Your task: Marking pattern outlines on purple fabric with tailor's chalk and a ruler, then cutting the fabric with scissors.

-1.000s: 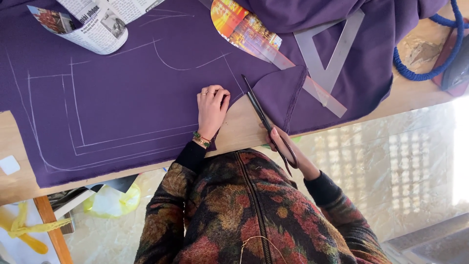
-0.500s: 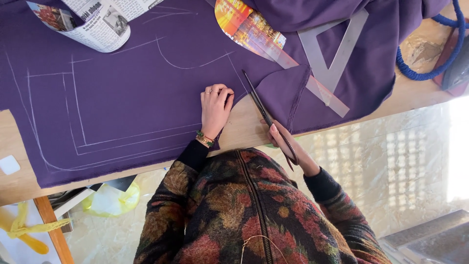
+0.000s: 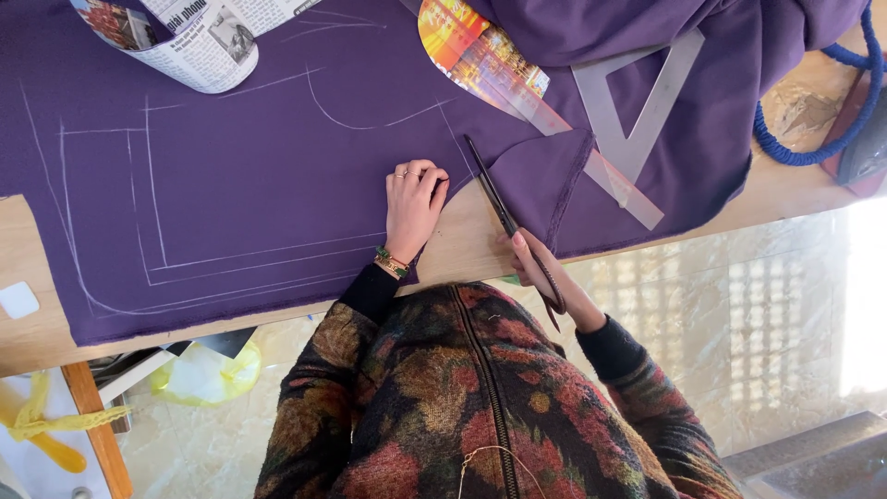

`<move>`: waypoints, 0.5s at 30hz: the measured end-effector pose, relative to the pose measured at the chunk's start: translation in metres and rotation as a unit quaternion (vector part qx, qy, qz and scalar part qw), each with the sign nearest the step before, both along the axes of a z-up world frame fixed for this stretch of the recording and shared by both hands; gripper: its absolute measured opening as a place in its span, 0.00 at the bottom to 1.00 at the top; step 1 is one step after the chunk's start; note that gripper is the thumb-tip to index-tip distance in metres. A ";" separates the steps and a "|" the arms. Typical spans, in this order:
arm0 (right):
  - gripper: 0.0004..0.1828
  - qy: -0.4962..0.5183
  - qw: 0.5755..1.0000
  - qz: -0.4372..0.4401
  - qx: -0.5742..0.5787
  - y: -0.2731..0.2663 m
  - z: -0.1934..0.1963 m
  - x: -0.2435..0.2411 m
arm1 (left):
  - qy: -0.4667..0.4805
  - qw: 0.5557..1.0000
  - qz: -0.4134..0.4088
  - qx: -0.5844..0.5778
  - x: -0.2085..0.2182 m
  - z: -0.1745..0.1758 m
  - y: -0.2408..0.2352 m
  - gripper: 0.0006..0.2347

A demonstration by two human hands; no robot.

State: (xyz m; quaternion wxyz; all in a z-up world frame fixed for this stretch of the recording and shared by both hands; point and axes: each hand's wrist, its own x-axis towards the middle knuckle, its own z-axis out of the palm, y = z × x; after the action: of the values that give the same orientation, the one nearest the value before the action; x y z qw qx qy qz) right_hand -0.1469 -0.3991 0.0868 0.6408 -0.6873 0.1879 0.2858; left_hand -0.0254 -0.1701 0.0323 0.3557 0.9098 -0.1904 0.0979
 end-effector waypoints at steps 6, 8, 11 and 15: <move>0.25 -0.003 0.999 0.030 -0.029 0.013 0.027 0.022 | 0.005 1.000 0.003 0.002 0.000 0.001 0.000 0.03; 0.25 -0.006 0.999 0.035 -0.018 0.015 0.031 0.032 | 0.004 1.000 0.001 0.007 0.000 0.000 0.000 0.03; 0.27 -0.010 0.999 0.039 -0.028 0.014 0.024 0.034 | 0.006 1.000 -0.006 0.003 0.000 0.002 0.001 0.03; 0.27 0.007 0.999 0.028 -0.031 0.013 0.004 0.035 | 0.008 1.000 0.000 -0.004 0.000 0.002 0.000 0.02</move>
State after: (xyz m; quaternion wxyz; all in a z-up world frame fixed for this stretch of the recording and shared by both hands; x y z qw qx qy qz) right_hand -0.1115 -0.3860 0.0911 0.6095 -0.7096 0.1819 0.3030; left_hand -0.0253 -0.1705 0.0344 0.3610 0.9091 -0.1867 0.0915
